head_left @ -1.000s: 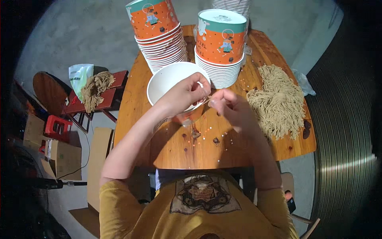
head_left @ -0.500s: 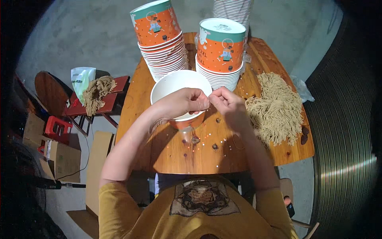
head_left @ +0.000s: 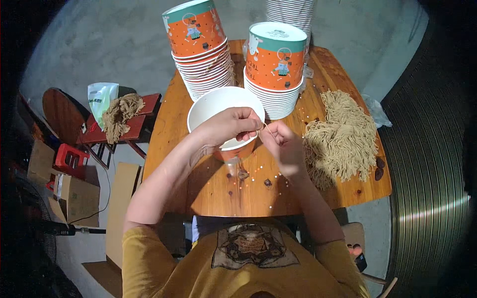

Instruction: Preparing and packaging fibrous filler material into festive paper cups.

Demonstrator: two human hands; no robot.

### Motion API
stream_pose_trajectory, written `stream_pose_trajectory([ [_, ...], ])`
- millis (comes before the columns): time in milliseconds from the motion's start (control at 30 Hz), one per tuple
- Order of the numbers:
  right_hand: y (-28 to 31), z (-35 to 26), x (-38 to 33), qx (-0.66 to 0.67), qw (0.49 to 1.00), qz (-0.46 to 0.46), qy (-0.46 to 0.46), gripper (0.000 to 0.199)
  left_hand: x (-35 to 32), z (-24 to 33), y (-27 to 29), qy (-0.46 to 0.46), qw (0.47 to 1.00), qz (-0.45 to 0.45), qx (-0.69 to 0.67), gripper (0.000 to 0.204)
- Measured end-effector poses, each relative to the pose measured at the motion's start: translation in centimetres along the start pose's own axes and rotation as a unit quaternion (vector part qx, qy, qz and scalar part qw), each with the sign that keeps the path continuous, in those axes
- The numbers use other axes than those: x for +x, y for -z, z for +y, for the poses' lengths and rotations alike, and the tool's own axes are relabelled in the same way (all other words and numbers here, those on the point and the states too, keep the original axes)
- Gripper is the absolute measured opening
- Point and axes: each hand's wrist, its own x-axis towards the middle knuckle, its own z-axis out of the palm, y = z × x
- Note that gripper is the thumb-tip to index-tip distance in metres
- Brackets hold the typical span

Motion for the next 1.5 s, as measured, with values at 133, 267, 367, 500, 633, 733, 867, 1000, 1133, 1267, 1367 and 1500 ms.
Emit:
stream_pose_trajectory([
  [133,0.6,0.6,0.4,0.025,0.999,0.020,-0.034,0.010,-0.1,0.2,0.1,0.008,1.000,0.005,0.016,0.008],
  [267,0.9,0.9,0.2,0.023,0.999,0.017,0.015,0.011,0.0,0.0,0.0,0.005,1.000,0.004,0.004,0.007],
  [367,0.2,0.8,-0.2,0.118,0.992,-0.013,0.037,0.010,-0.1,0.3,-0.2,0.013,1.000,0.006,-0.003,0.007],
  [500,-0.2,0.2,-0.9,0.077,0.996,-0.033,-0.029,0.010,-0.2,0.2,-0.1,0.010,1.000,0.005,-0.010,0.007],
  [633,-0.4,0.8,-0.7,0.133,0.989,0.035,0.045,0.008,-0.1,0.2,-0.2,0.009,1.000,-0.003,-0.020,0.007],
  [733,-0.3,0.8,-0.3,0.104,0.992,0.040,0.058,0.010,-0.2,0.3,-0.3,0.012,1.000,0.003,-0.016,0.007],
  [867,-0.3,0.6,-0.2,0.088,0.995,0.035,0.025,0.018,0.1,0.1,-0.1,-0.004,1.000,-0.009,-0.006,0.007],
  [1000,-0.1,0.1,-0.3,-0.058,0.997,0.037,0.017,0.010,-0.1,0.1,-0.1,-0.011,1.000,-0.005,-0.004,0.007],
  [1133,0.2,-0.4,-0.5,0.043,0.999,0.028,-0.009,0.008,-0.1,0.2,-0.4,0.003,1.000,0.001,-0.005,0.007],
  [1267,0.3,0.8,-0.6,0.048,0.999,0.010,0.006,0.009,-0.1,0.2,-0.5,0.034,0.996,-0.006,-0.083,0.007],
  [1367,-0.7,0.3,-1.1,0.092,0.996,0.013,-0.011,0.009,-0.2,0.2,-0.3,0.049,0.992,0.002,-0.115,0.007],
  [1500,-1.4,-0.2,-1.6,0.022,0.998,0.041,0.038,0.011,-0.4,0.4,-0.2,0.069,0.993,-0.003,-0.099,0.007],
])
